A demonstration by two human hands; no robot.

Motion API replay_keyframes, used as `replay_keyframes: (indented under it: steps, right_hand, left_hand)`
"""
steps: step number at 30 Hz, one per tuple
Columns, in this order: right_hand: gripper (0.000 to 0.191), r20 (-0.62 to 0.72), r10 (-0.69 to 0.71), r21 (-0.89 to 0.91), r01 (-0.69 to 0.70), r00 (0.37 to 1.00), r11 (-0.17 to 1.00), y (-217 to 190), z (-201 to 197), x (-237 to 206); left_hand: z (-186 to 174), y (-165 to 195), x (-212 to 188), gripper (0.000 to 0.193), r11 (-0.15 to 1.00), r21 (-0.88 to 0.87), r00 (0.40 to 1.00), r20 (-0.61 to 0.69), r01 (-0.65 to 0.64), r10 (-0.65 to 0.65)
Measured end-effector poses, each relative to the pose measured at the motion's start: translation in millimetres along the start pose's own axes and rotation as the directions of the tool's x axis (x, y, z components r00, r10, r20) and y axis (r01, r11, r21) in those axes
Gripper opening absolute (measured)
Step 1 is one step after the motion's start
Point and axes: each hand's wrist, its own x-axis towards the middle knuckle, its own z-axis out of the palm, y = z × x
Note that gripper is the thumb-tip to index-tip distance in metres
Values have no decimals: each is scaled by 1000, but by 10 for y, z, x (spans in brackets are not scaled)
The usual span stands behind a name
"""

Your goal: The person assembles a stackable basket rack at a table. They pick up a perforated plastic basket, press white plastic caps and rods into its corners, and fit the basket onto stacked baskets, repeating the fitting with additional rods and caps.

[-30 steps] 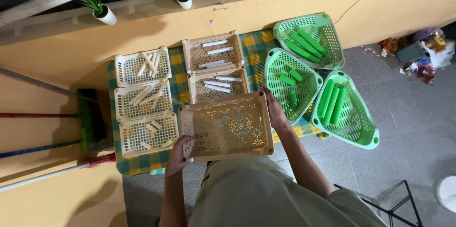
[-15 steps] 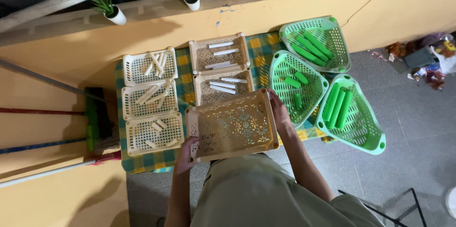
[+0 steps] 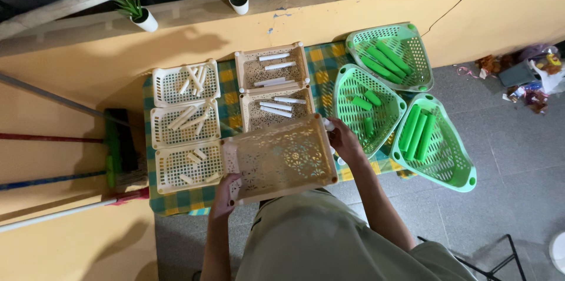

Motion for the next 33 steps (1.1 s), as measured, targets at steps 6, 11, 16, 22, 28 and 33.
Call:
replay_keyframes:
  steps: [6, 11, 16, 22, 28, 33]
  right_hand:
    - [30, -218, 92, 122, -67, 972, 990, -35, -259, -71]
    - [27, -224, 31, 136, 0, 974, 991, -93, -414, -182]
    - [30, -201, 51, 124, -26, 978, 992, -86, -497, -258]
    - [29, -241, 93, 88, -74, 966, 993, 21, -553, -286]
    - [30, -320, 108, 47, -98, 941, 994, 118, -610, -358]
    - [26, -328, 113, 44, -104, 938, 994, 188, -595, -364]
  left_hand:
    - [-49, -4, -93, 46, 999, -20, 997, -65, -43, 42]
    - [-95, -122, -14, 49, 987, 118, 986, -108, -111, 124]
    - [-54, -211, 23, 38, 965, 254, 978, -208, 69, -16]
    - [57, -218, 99, 23, 952, 278, 974, -216, 125, -64]
    - [128, -264, 237, 17, 943, 321, 988, -149, 92, -45]
    - [233, -284, 304, 19, 920, 324, 972, -157, 219, -176]
